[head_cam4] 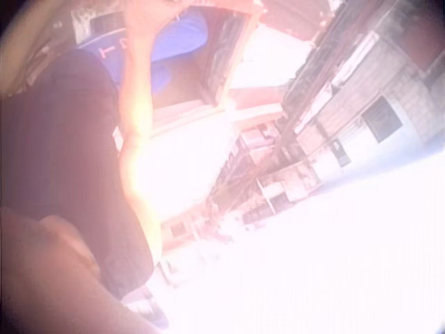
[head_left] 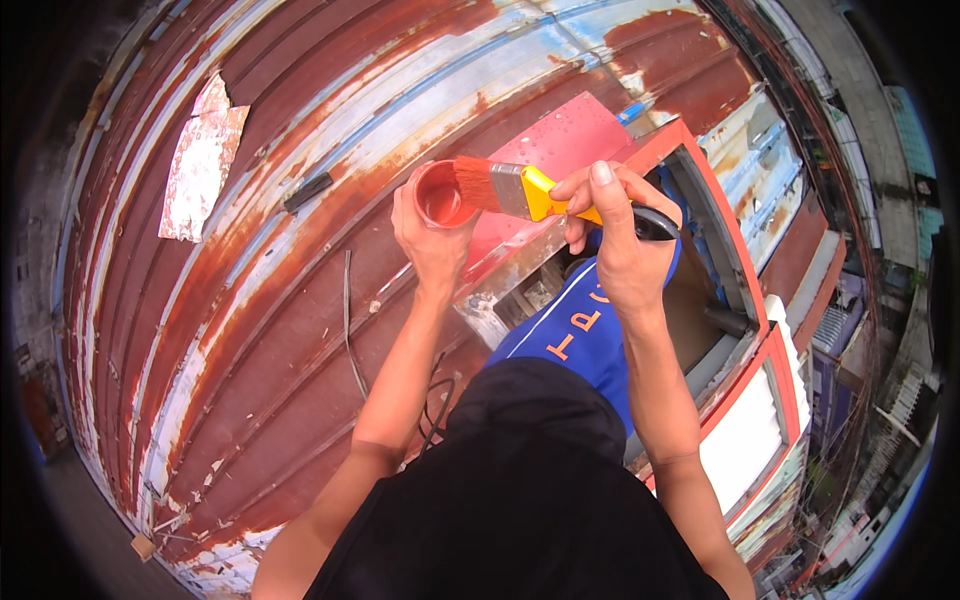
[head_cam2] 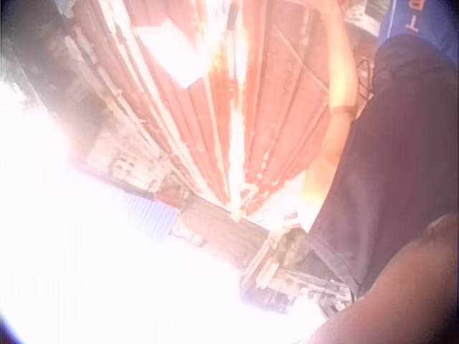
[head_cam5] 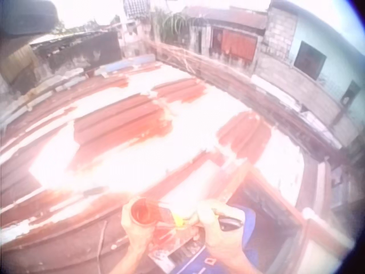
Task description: The person paints a red metal frame on a corrugated roof using a paintbrush and a small red cup of paint. They repeatedly dip the brush into the cup and apply paint to the frame around a roof opening.
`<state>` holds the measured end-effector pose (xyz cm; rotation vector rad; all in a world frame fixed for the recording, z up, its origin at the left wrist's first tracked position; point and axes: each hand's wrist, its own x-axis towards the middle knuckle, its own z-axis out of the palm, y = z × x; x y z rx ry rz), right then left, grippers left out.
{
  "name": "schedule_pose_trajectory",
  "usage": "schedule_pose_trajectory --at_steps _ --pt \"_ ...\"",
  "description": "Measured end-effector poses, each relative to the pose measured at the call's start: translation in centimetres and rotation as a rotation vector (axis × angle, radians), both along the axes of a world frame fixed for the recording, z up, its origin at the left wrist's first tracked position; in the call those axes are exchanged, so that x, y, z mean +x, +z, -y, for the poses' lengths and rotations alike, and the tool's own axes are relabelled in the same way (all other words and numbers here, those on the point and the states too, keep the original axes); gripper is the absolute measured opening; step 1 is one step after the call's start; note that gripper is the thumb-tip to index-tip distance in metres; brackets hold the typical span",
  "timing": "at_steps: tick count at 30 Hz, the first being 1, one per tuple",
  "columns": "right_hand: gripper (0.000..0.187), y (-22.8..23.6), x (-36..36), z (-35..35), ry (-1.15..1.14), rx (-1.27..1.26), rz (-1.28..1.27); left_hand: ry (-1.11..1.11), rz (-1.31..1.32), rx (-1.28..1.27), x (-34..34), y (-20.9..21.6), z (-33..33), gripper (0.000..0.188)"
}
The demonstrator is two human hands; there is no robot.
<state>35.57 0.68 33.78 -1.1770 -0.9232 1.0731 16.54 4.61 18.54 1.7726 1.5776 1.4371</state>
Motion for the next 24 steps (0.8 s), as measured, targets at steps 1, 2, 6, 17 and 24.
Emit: schedule_pose_trajectory --at_steps 1,2,6,17,24 --pt "0.042 0.4 0.5 0.2 -0.013 0.001 0.002 -0.001 -0.04 0.02 -0.2 0.2 0.1 0.067" --pt "0.041 0.7 0.7 0.3 -0.025 0.002 0.003 0.0 -0.08 0.04 -0.3 0.5 0.4 0.068" --pt "0.041 1.4 0.2 0.8 0.034 -0.023 0.018 0.002 -0.22 0.139 0.1 2.4 1.1 0.065" --pt "0.037 -0.7 -1.3 2.0 -0.049 -0.086 -0.121 -0.061 -0.322 0.229 1.8 4.0 2.1 0.065" --pt "0.035 -2.1 2.2 1.9 -0.212 -0.162 -0.389 -0.007 -0.261 0.124 0.5 2.9 2.1 0.067"
